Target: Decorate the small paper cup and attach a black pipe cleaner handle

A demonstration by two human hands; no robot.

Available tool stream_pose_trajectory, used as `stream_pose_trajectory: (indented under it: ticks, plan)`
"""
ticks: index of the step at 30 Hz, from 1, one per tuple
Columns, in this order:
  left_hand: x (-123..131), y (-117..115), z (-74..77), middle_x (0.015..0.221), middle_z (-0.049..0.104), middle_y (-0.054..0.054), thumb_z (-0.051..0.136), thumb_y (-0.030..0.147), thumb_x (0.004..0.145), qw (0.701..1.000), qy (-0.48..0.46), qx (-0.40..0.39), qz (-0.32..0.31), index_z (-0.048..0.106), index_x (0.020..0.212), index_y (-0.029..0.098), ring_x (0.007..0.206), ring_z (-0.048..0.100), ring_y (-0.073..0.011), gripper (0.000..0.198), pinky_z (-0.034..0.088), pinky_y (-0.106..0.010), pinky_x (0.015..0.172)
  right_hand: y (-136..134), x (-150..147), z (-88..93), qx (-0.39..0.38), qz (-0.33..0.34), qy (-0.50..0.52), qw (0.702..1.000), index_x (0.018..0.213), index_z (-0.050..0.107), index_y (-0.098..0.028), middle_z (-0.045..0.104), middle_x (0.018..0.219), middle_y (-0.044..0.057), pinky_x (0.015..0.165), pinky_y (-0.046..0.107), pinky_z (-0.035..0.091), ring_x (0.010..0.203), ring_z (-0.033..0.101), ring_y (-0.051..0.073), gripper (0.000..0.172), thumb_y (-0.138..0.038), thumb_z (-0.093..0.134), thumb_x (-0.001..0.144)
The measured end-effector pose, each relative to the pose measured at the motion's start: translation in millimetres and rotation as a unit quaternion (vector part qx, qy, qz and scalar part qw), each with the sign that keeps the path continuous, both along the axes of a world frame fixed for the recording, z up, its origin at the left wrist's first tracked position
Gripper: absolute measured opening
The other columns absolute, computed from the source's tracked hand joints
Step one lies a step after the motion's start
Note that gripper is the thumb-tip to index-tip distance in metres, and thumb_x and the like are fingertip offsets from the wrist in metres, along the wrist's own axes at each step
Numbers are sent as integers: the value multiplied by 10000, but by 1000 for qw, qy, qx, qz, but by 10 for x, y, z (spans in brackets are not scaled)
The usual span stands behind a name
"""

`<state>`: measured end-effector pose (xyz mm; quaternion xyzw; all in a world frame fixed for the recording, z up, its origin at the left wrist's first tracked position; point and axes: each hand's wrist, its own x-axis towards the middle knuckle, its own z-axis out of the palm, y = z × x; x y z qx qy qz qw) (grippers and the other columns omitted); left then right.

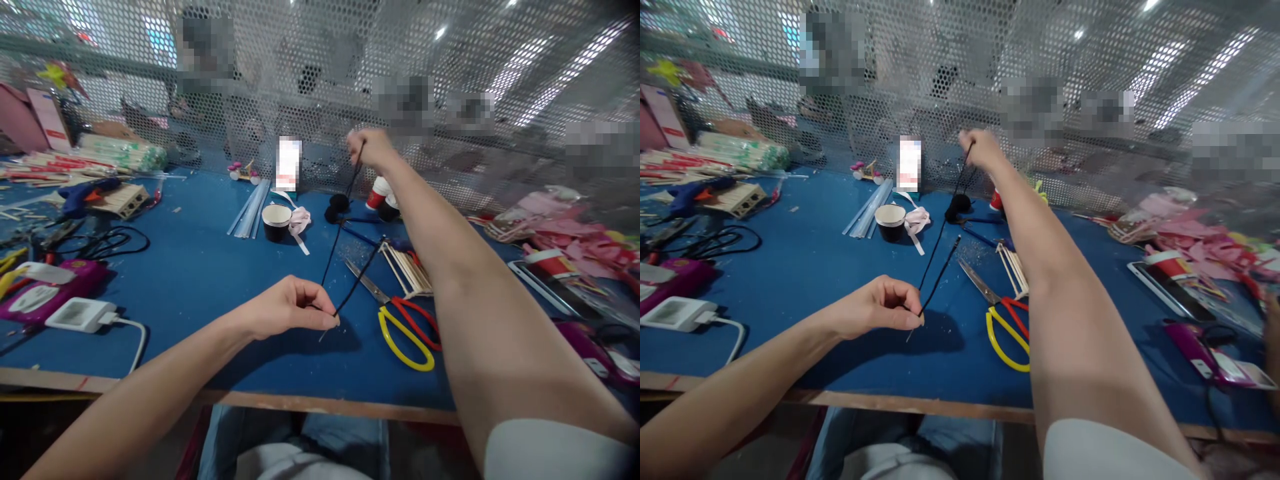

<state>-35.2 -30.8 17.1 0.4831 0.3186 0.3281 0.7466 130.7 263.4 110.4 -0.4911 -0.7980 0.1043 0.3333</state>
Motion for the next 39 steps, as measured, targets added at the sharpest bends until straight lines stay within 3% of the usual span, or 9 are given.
stream_pose_trajectory:
  ticks: [2,6,12,16,20,27,31,35,39]
  plan:
    - [-3,-16,4,643,657,-4,749,186,571,1000,-3,-13,-24,640,663,123,586,575,-64,156,435,-180,601,-48,-11,-125,-68,14,-100,993,866,598,-111,626,679,58,660,295,474,578,582,118,280,-371,500,829]
    - [-7,-63,-8,626,655,15,759,197,555,988,20,-43,-147,654,662,130,556,568,-53,164,441,-160,570,-30,50,-294,10,-15,-227,974,998,615,-136,656,861,73,780,350,457,811,610,213,406,-282,710,631]
    - [27,-112,-123,612,640,39,782,260,516,949,44,-58,-306,669,691,143,568,572,-61,238,469,-159,582,160,280,-248,63,-55,-207,975,1142,549,-82,627,1020,146,846,376,433,937,587,255,553,-228,703,632]
    - [42,-106,-169,603,633,38,783,276,511,937,41,-59,-342,667,685,134,564,571,-64,253,465,-166,584,151,241,-326,48,-67,-228,970,1154,545,-88,601,1086,162,888,391,405,1007,560,269,554,-250,691,645]
    - [21,-48,-138,588,623,27,787,234,511,970,24,-50,-236,652,656,123,524,539,-45,228,412,-158,527,-26,70,-467,-148,68,-314,935,884,674,-199,683,885,28,709,293,486,782,630,198,426,-134,773,475]
    - [5,123,-131,489,449,62,740,253,591,994,-71,-19,79,548,606,115,399,282,5,237,185,-177,418,-917,91,-280,-68,61,-181,979,807,657,-147,665,723,55,546,272,482,535,587,136,110,-174,599,718]
    - [54,214,-202,534,442,55,716,290,606,977,18,58,205,551,638,118,424,283,-6,241,170,-192,424,-1736,138,-355,-211,189,-24,959,792,589,-143,641,716,58,462,234,483,579,602,132,221,-353,521,800]
    - [162,245,-259,585,517,22,668,299,638,958,126,162,203,576,652,112,504,379,-42,209,252,-199,484,-2306,137,-671,-293,205,71,931,827,532,-150,598,623,10,430,223,475,501,568,106,243,-382,568,765]
    - [247,268,-239,581,541,8,617,292,665,946,190,210,158,587,654,104,522,400,-61,191,267,-207,506,-2461,189,-917,-285,189,170,924,850,510,-156,561,593,-18,457,219,489,517,565,98,218,-340,580,757]
